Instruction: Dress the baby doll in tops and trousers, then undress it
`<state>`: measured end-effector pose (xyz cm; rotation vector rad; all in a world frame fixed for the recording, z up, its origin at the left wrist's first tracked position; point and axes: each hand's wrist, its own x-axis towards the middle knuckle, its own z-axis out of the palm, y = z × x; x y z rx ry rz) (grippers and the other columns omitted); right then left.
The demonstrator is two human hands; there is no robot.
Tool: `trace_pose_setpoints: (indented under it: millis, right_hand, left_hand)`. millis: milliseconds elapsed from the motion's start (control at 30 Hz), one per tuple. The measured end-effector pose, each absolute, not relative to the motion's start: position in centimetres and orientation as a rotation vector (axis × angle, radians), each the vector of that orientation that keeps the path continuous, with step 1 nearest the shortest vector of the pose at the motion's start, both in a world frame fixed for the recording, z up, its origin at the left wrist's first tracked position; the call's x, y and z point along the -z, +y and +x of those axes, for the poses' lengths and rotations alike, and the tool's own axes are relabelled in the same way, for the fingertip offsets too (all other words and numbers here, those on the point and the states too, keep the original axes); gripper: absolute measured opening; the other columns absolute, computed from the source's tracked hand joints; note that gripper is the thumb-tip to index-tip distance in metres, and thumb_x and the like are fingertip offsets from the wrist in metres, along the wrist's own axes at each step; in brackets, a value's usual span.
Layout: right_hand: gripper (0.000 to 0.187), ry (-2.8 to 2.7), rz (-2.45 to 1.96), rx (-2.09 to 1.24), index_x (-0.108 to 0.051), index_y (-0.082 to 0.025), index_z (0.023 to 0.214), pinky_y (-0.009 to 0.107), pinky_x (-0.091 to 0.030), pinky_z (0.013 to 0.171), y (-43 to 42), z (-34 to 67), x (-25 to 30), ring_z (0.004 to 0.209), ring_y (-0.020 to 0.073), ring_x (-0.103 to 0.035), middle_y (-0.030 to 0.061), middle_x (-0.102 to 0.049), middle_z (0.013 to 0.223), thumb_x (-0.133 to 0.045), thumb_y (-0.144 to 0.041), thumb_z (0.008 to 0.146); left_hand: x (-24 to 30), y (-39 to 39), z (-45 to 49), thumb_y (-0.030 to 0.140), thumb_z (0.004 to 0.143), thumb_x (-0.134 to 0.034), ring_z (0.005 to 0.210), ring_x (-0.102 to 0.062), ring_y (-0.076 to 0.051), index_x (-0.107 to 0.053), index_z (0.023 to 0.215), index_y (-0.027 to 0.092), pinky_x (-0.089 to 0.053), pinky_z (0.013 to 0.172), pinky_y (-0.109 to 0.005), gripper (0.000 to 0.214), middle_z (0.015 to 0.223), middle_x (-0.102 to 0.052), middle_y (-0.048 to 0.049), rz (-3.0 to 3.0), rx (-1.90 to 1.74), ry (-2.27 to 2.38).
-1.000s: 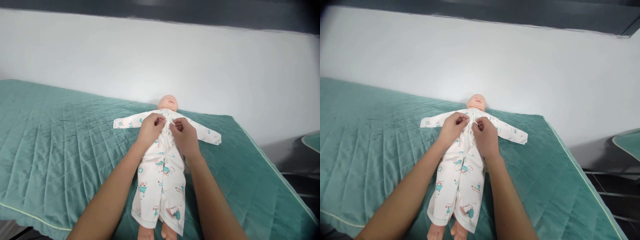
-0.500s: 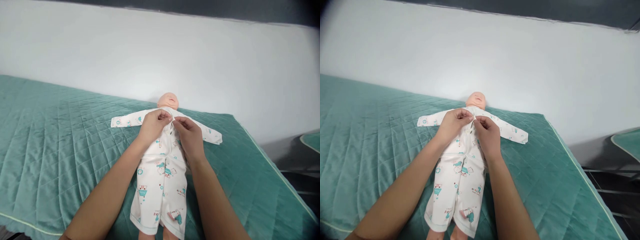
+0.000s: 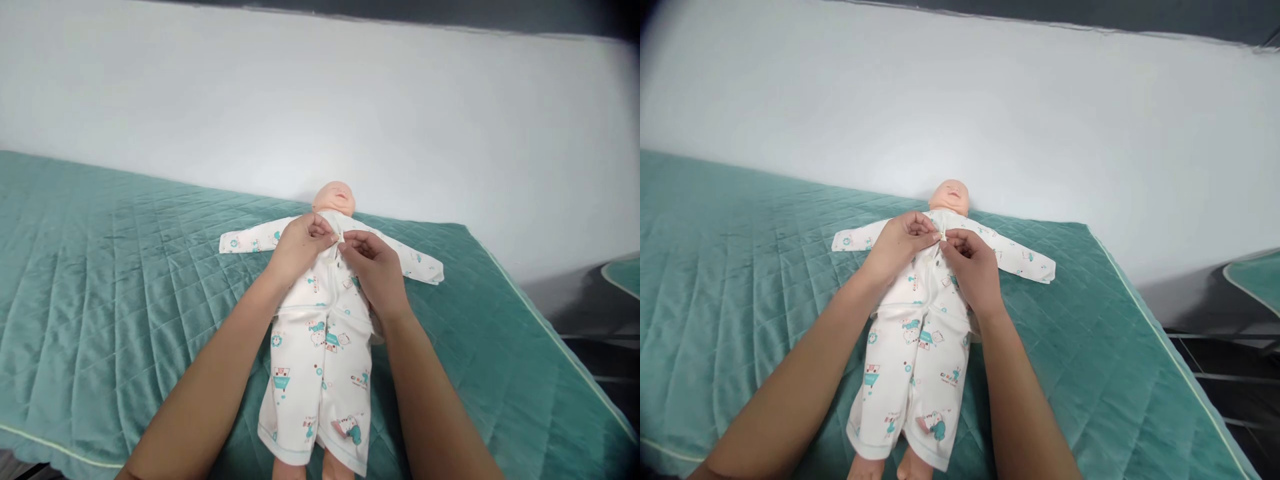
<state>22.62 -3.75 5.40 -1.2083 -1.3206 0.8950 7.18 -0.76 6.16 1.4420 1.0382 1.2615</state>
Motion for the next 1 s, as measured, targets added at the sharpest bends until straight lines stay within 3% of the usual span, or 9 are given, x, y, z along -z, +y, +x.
trace_pose_setpoints:
  millis: [367,633,1000]
  right_hand:
    - [0.023,-1.536,-1.27,-0.695,-0.06,-0.024,0.101,0.031,-0.046,0.069,-3.86,22.26,-5.43,0.069,0.0133,-0.054,-0.0022,-0.065,0.08,-0.07,-0.026,0.08]
    - [0.024,-1.625,-1.306,-0.576,-0.058,-0.025,0.104,0.031,-0.046,0.068,-3.93,22.14,-5.19,0.069,0.0146,-0.057,-0.0025,-0.066,0.078,-0.066,-0.024,0.081]
    - [0.031,-1.683,-1.316,-0.575,-0.058,-0.026,0.112,0.034,-0.048,0.072,-4.02,22.03,-5.34,0.071,0.0159,-0.061,-0.0027,-0.069,0.079,-0.067,-0.026,0.082]
  left_hand:
    - [-6.59,-1.19,6.85,0.03,0.082,-0.07,0.075,-0.064,-0.013,-0.065,0.096,0.019,-0.047,0.069,-0.026,0.018,0.086,-0.07,-0.0014,1.489,-1.157,1.044]
    - [-6.51,-1.19,7.55,0.017,0.075,-0.066,0.069,-0.06,-0.012,-0.065,0.09,0.02,-0.045,0.063,-0.025,0.015,0.08,-0.067,0.0003,1.506,-1.177,1.162]
    - [-6.72,-1.25,7.21,0.016,0.078,-0.068,0.066,-0.061,-0.011,-0.064,0.089,0.019,-0.047,0.063,-0.026,0.012,0.08,-0.066,-0.0003,1.4,-1.167,1.075]
